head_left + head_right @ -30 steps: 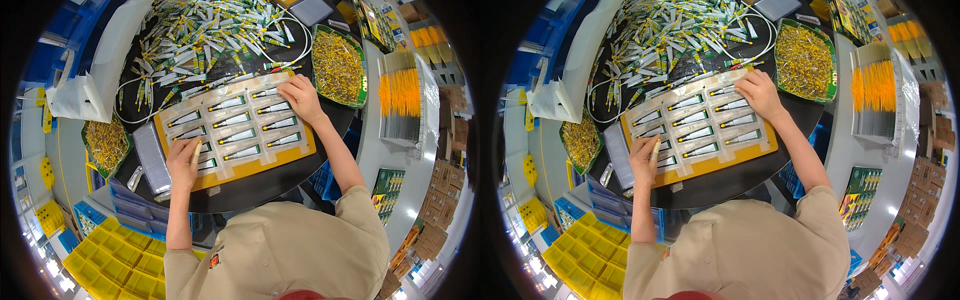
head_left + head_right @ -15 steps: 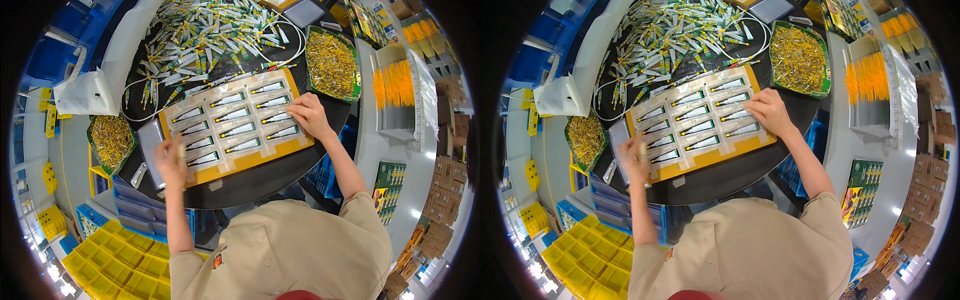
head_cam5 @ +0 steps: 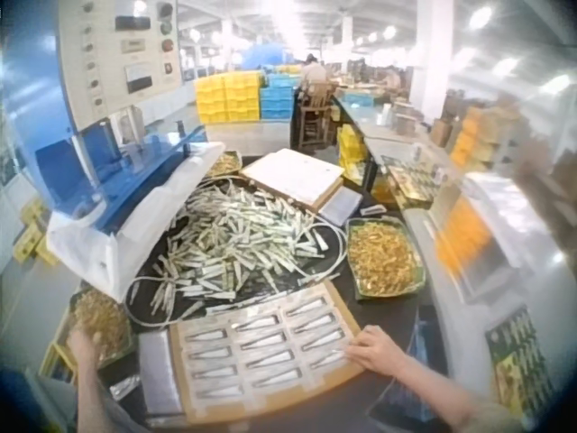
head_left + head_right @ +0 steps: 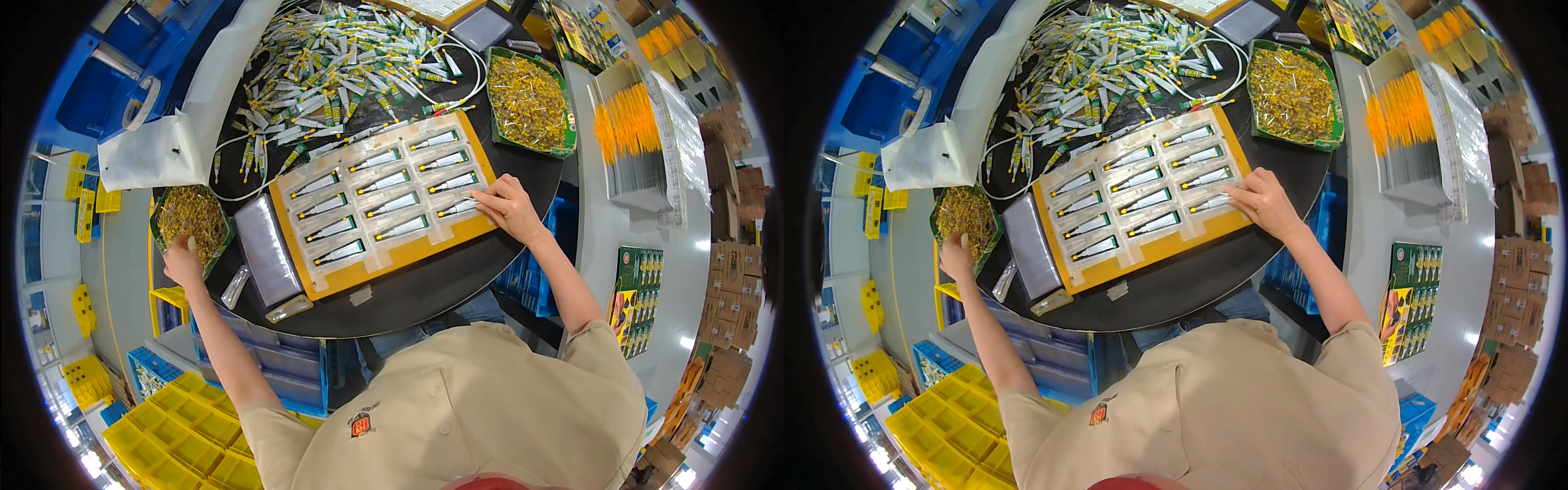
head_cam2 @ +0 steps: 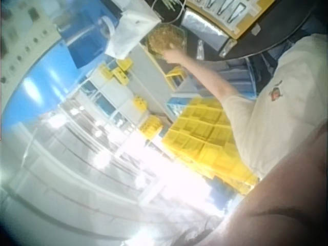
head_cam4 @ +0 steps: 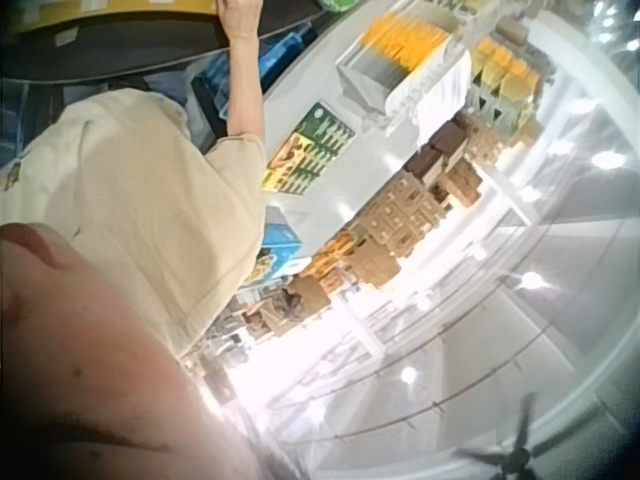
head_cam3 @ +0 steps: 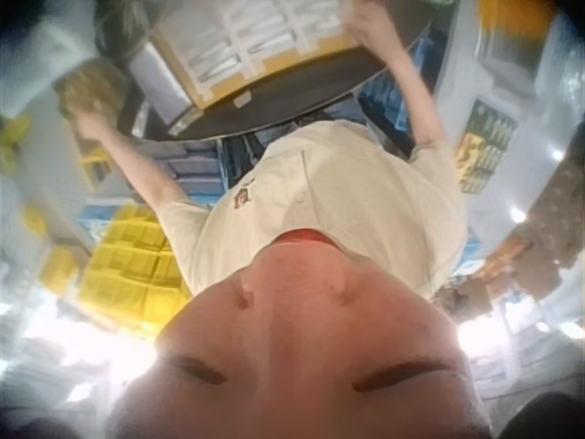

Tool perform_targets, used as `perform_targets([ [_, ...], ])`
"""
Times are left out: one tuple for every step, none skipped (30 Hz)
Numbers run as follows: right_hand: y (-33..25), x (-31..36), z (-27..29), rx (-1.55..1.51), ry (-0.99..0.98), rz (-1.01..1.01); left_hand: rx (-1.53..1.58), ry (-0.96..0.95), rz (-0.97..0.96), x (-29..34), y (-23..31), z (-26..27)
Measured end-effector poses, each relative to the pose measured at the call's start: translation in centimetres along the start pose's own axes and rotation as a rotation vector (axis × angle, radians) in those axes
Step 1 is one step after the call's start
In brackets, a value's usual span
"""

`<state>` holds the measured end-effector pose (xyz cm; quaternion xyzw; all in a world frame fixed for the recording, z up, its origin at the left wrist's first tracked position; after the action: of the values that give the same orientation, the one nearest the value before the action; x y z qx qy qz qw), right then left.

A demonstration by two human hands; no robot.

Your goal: The person repeatedly places small cylindrical electronic components into a yellow tray, then inserts yellow-tipped items into the same slots. They seal the tray with clear plastic film and stack the completed trays on the table.

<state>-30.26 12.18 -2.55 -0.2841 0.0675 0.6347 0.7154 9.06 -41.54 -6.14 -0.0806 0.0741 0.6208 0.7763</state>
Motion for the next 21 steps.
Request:
perform_targets([
  [-0.2, -0.3, -0.1, -0.041, 0.015, -0.012, 0.032, 0.060, -0.022, 0.1, 0.1, 0.4],
  [-0.5, -0.8, -0.2, -0.086, 0.053, -0.016, 0.022, 0.046, -0.010, -0.1, -0.1, 0.2],
  [-1.0, -1.6, -0.7, -0.103, 0.063, 0.020, 0.016, 0.021, 0.000, -0.1, -0.3, -0.2],
  [-1.6, -2.5, -1.5, -0.117, 0.074, 0.038, -0.006, -0.019, 0.027, -0.2, -0.6, -0.6],
  [-2.2, -3.4, -2.4, -0.139, 0.086, 0.057, -0.013, 0.010, 0.013, -0.1, -0.5, -0.4],
  [-2.6, -4.6, -3.5, -0.161, 0.068, 0.068, -0.004, 0.036, -0.011, 0.0, -0.4, -0.1],
  [-3.3, -5.7, -4.4, -0.127, 0.088, 0.125, -0.005, 0.037, -0.017, 0.1, -0.4, -0.1],
  [-3.8, -6.6, -5.4, -0.108, 0.083, 0.152, -0.007, -0.006, -0.015, 0.3, -0.4, -0.3],
  [-4.1, -7.5, -6.3, -0.091, 0.064, 0.176, 0.017, -0.021, -0.005, 0.5, -0.3, -0.2],
  [-4.4, -8.1, -7.0, -0.077, 0.044, 0.192, 0.008, 0.004, -0.015, 0.7, -0.1, 0.2],
  [-4.5, -8.4, -7.8, -0.087, -0.011, 0.188, 0.001, 0.008, -0.029, 0.9, 0.1, 0.4],
  [-4.5, -8.6, -8.0, -0.094, -0.008, 0.191, -0.004, 0.011, -0.042, 1.1, 0.4, 0.6],
  [-4.5, -8.5, -7.9, -0.102, -0.006, 0.191, -0.015, 0.000, -0.023, 1.2, 0.4, 0.5],
  [-4.5, -8.3, -7.6, -0.108, 0.010, 0.194, 0.001, 0.012, -0.024, 1.3, 0.5, 0.7],
  [-4.5, -7.9, -7.5, -0.111, -0.003, 0.190, 0.017, 0.023, -0.020, 1.1, 0.4, 0.9],
  [-4.7, -7.6, -7.3, -0.135, 0.001, 0.202, 0.050, 0.025, -0.027, 1.0, 0.3, 1.1],
  [-5.0, -7.2, -7.2, -0.161, 0.002, 0.209, 0.078, 0.008, -0.013, 0.6, 0.0, 1.3],
  [-5.4, -6.8, -7.1, -0.184, -0.004, 0.230, 0.064, 0.035, -0.037, 0.5, -0.2, 1.8],
  [-5.8, -6.6, -7.0, -0.229, 0.019, 0.241, 0.057, 0.039, 0.001, 0.2, -0.9, 2.3],
  [-6.0, -6.4, -7.1, -0.199, 0.005, 0.226, 0.059, 0.016, 0.041, 0.0, -1.4, 2.8],
  [-6.5, -6.3, -7.2, -0.174, 0.005, 0.230, 0.096, 0.035, 0.058, 0.3, -1.9, 3.9],
])
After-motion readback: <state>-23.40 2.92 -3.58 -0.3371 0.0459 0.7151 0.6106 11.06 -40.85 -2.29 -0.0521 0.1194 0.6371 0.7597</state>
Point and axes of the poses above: each hand's wrist, its own x-axis away from the middle knuckle, its own z-axis out of the back of the hand, y = z × x, the point moved 8 cm from there along -x, towards the middle knuckle, and after that the axes turned 8 degrees about z, right-handed, at the moved point
